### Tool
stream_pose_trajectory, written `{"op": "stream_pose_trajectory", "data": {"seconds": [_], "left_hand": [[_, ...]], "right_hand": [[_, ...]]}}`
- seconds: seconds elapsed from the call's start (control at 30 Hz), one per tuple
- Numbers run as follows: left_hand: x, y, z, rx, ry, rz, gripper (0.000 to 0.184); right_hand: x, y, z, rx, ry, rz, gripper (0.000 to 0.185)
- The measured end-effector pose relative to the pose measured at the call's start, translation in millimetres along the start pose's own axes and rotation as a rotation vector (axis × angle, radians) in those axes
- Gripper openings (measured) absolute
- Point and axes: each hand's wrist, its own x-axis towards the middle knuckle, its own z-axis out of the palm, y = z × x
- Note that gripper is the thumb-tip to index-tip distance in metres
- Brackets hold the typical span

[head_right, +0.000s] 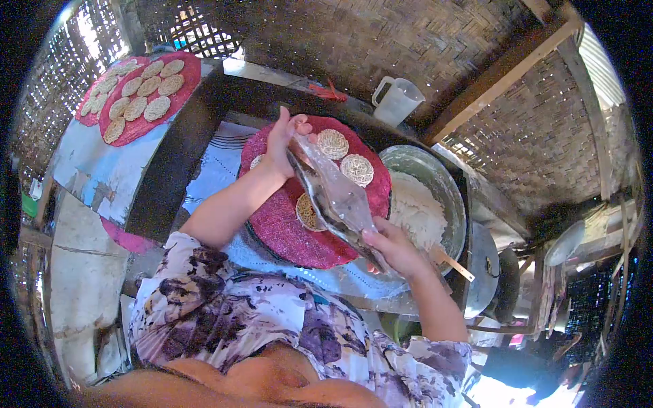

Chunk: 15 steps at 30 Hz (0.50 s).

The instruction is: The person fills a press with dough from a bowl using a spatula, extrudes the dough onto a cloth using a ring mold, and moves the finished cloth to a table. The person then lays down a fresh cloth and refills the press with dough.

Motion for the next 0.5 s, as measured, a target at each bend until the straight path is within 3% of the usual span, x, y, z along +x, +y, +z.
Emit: {"op": "stream_pose_trajectory", "data": {"seconds": [0.13,0.2,0.4,0.5], "left_hand": [[3,14,5,0.116,0.128,0.054,0.045],[4,18,13,0.123,0.162,0.063,0.045],[9,3,3,0.026,-0.019,0.005,0.047],[7,-4,3,0.018,0.005,0.009,0.054]], "right_hand": [[8,-5,15,0.001,0.028,0.015,0.042],[15,3,11,-0.108,0.09,-0.084,0.04],[4,3,4,-0.143,0.12,-0.05,0.042],[-11,-6,2,-0.022,0.076,0.003,0.05]]}}
